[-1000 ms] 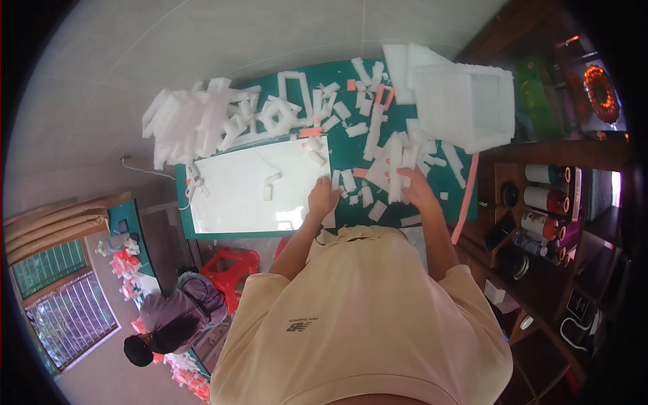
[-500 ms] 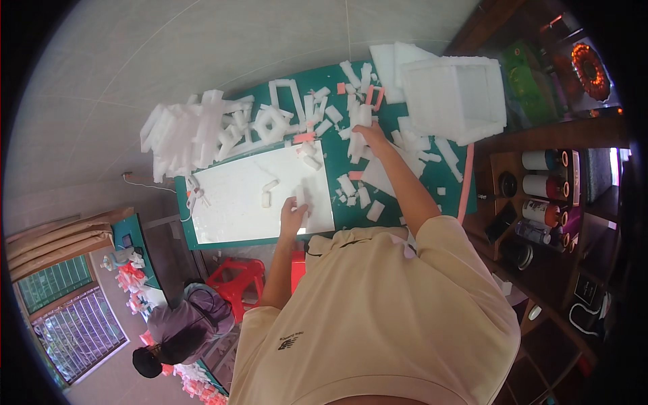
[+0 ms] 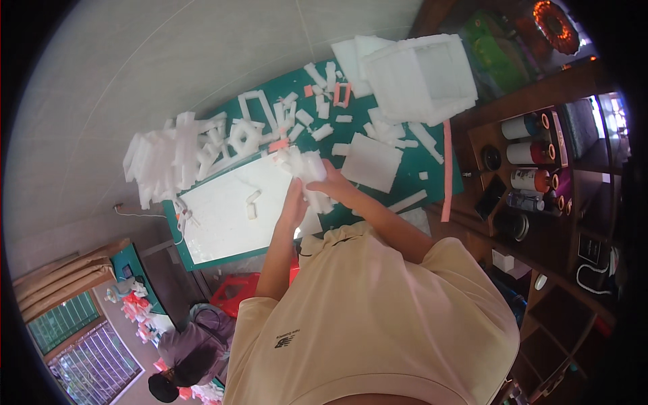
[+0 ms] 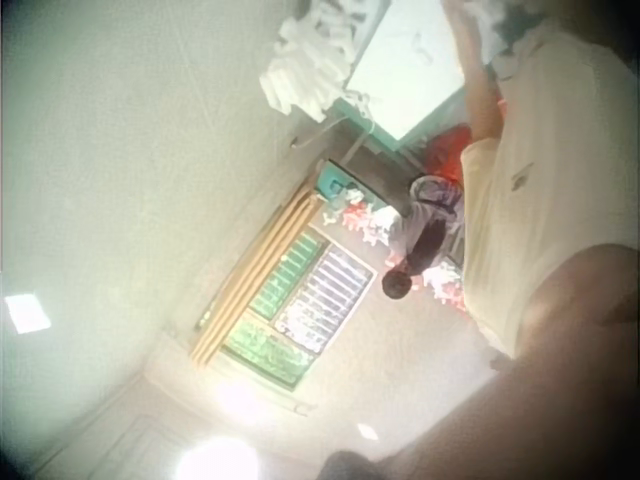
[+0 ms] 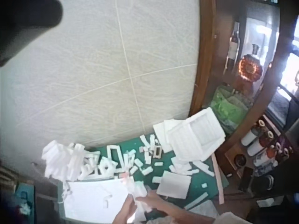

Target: The recorder is using a hot glue gun to assemble small white foam blocks and strips into a square container structure.

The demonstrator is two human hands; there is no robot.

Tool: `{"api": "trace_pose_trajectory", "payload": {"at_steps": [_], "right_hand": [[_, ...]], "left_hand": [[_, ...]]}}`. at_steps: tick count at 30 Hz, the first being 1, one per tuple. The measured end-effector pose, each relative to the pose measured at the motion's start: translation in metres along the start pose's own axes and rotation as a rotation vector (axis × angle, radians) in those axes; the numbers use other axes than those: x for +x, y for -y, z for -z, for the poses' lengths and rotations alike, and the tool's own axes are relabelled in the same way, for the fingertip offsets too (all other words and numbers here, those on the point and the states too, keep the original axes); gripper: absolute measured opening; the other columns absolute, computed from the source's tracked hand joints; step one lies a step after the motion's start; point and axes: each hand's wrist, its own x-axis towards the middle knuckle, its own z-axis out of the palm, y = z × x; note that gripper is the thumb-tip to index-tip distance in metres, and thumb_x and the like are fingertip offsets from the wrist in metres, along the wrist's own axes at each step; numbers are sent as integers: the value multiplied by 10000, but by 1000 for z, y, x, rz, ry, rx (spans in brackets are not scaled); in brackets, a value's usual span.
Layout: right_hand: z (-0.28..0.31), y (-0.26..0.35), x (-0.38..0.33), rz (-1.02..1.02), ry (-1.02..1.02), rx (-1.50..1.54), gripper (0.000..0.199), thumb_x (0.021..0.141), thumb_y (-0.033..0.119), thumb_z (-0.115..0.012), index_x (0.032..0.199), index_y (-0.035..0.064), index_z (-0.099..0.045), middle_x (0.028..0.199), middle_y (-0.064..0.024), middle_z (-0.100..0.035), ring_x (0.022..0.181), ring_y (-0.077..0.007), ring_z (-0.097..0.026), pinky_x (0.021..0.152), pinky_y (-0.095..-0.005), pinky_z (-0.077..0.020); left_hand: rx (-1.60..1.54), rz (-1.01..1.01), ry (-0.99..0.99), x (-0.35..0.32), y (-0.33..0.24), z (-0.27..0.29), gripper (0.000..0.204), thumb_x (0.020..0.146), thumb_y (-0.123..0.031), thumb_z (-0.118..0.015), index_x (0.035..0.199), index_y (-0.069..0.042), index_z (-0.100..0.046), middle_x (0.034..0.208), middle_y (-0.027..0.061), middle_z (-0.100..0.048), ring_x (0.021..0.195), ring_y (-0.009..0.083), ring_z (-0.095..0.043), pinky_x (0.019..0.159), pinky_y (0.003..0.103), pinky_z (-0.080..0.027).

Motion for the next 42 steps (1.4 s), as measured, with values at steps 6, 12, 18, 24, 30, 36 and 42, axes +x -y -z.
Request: {"api": "trace_pose_trajectory", "payload": {"at_steps": [6,12,18,24,30,36,42], "right_hand": [[2,-25,-13,93,70,-353,785,683,347,-744,1312,28,-399,1189,-228,-542,1121,-337,-529,922,-378,-424],[-12,-30,-13,130,421,-152,691,716,197,-725,1306,30,-408,1205,-133,-546,1114,-229,-521,914,-340,-421],[-34,-21,-7,9,590,7,707,718,117,-727,1333,39,-387,1239,-113,-509,1126,-197,-487,917,-324,-426],[-23,-46,0,-278,485,-38,978,679,356,-791,1429,60,-239,1332,-159,-433,1165,-274,-472,909,-318,-435],[43,-66,3,-55,219,-104,520,812,294,-669,1270,108,-506,1069,-62,-567,908,-149,-568,697,-276,-479],[181,-93,-20,151,-749,-367,137,788,130,-615,908,64,-625,815,-129,-632,771,-230,-620,687,-331,-482],[262,-115,-53,-3,-1175,-343,185,727,61,-578,904,21,-614,836,-165,-624,829,-304,-609,750,-359,-469]], "left_hand": [[245,-82,-57,-8,22,-8,723,851,-200,-654,1413,-31,-231,1355,119,-400,1261,226,-379,1046,361,-318],[284,-120,-203,-27,23,5,731,785,-154,-711,1355,5,-283,1292,138,-445,1196,236,-448,1015,359,-362],[441,-198,-355,-39,7,22,727,730,-170,-744,1309,9,-342,1235,152,-483,1137,231,-490,969,344,-405],[605,-236,-331,-31,3,48,761,727,-204,-726,1342,12,-334,1189,151,-533,1093,235,-528,927,352,-422],[1160,-61,-629,-25,11,75,789,671,-342,-770,1259,6,-376,1184,221,-533,1096,334,-535,884,402,-447],[1522,-160,-774,-21,30,73,903,635,-406,-775,1295,14,-324,1182,240,-482,1062,425,-519,840,461,-466],[1577,-222,-777,-20,30,63,1020,665,-391,-756,1405,16,-184,1240,249,-411,1052,433,-516,836,467,-469]]}}
